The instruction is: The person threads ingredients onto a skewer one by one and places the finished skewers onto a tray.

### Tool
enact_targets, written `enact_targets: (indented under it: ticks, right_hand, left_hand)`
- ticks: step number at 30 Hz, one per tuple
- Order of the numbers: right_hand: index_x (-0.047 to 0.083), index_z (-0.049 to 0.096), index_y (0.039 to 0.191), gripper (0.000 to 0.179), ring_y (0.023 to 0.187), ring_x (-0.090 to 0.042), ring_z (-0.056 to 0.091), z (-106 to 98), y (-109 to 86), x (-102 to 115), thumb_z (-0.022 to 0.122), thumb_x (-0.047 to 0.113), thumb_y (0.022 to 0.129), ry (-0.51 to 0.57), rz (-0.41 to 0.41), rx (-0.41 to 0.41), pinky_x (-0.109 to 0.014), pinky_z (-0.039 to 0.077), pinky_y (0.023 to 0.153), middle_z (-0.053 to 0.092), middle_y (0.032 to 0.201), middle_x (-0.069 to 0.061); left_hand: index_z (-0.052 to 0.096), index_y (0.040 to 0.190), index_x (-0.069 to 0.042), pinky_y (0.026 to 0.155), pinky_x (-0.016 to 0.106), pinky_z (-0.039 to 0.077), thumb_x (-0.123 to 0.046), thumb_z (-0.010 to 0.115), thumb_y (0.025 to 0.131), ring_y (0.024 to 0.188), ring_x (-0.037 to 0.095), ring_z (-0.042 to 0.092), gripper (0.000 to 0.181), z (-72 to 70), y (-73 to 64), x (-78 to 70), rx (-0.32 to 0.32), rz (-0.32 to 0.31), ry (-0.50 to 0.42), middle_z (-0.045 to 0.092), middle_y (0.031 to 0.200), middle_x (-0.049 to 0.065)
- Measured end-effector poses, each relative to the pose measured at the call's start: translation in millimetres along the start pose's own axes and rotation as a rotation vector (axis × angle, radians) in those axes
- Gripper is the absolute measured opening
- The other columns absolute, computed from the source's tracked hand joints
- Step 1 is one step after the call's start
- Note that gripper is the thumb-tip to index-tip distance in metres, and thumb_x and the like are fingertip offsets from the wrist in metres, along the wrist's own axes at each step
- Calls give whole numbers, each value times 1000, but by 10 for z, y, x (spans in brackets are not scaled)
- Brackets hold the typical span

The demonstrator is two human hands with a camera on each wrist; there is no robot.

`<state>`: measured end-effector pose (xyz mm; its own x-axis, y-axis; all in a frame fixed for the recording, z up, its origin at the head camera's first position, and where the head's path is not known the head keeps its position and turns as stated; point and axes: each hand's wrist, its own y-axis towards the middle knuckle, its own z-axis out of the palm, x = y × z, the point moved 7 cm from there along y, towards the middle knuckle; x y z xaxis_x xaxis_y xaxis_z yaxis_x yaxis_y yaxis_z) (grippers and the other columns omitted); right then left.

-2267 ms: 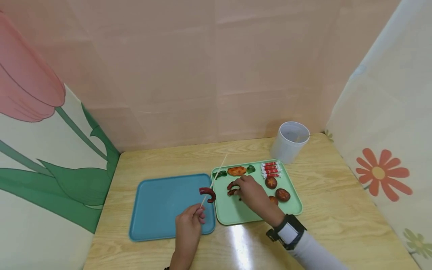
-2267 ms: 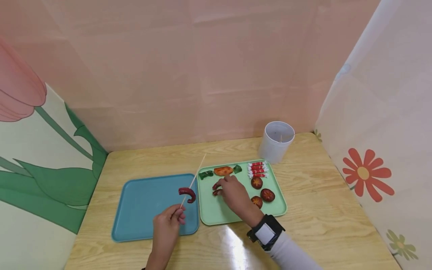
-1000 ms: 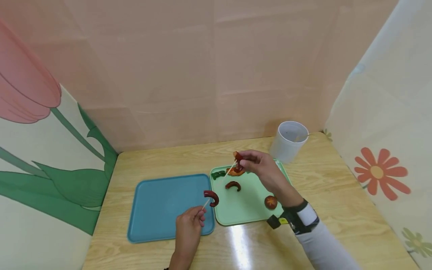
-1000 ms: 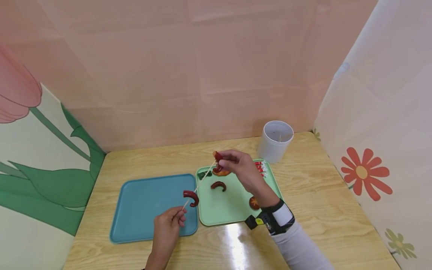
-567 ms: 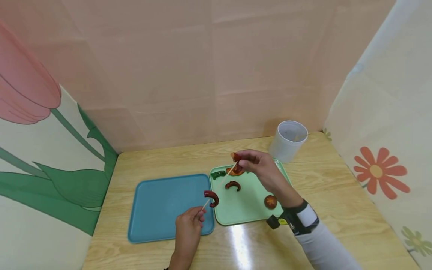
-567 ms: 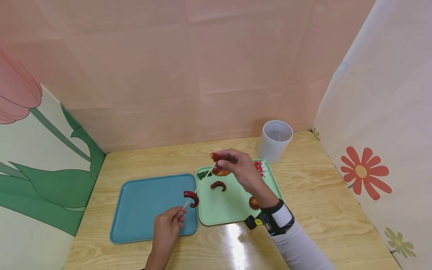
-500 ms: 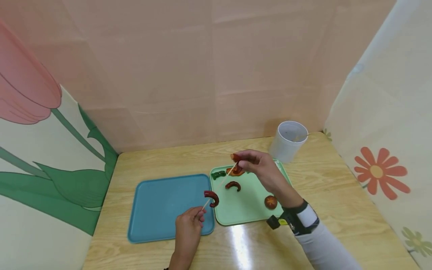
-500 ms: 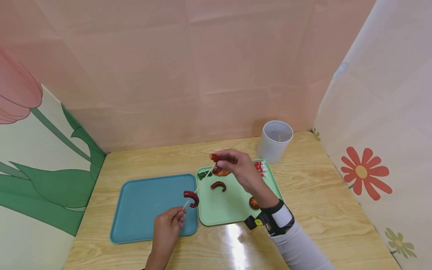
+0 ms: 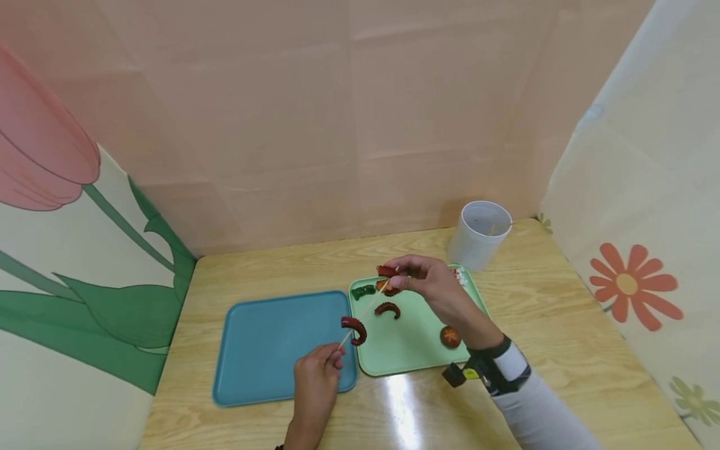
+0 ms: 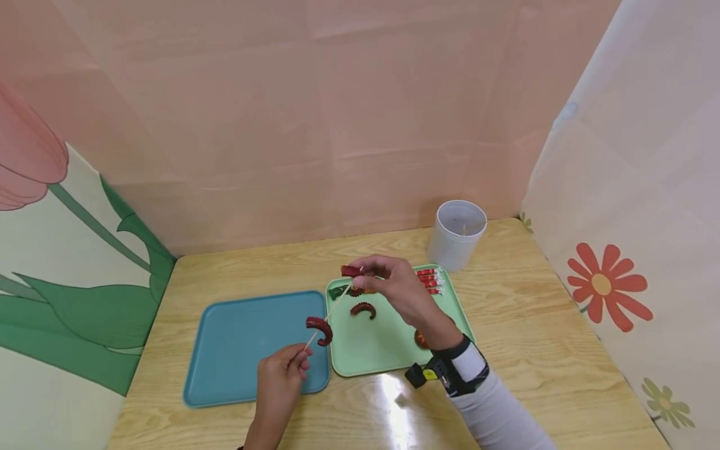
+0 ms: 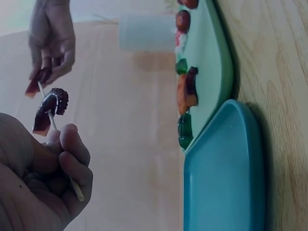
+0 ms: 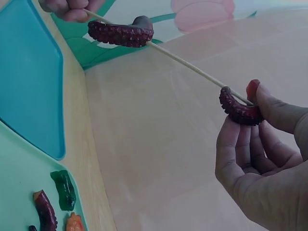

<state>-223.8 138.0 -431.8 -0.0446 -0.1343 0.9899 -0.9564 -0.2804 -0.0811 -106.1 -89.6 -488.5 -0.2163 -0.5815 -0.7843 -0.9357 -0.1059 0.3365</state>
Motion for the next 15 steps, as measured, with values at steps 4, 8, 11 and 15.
enact_targets:
  ticks: [4,8,11,15]
  right_hand:
    - [0,71,114,27,110,-15,68,92,-17,-6,77,15,92,18,-27,24,-30,53,95,75,117,0]
    - [-1,71,103,23,105,-14,68,286,-52,-75,79,16,90,9,-23,96,-26,55,79,76,120,-4]
    - [-3,71,101,24,106,-16,67,416,-74,-143,80,16,88,24,-10,129,-28,57,77,75,123,-10]
    - [-5,70,99,23,112,-20,66,489,-79,-186,80,13,88,37,-8,129,-30,59,87,73,124,-15]
  left_hand:
    - [78,83,1,46,9,47,23,70,77,58,2,62,24,-14,5,-27,-23,33,15,72,70,2]
    - [78,81,0,49,10,49,24,72,72,57,2,62,26,-20,23,-79,-59,114,33,72,69,2]
    - [77,80,0,51,11,50,25,71,70,56,3,62,28,-15,37,-101,-78,160,39,72,68,3]
    - [77,80,1,51,11,49,26,69,70,56,3,62,28,-12,48,-97,-83,159,37,72,68,4]
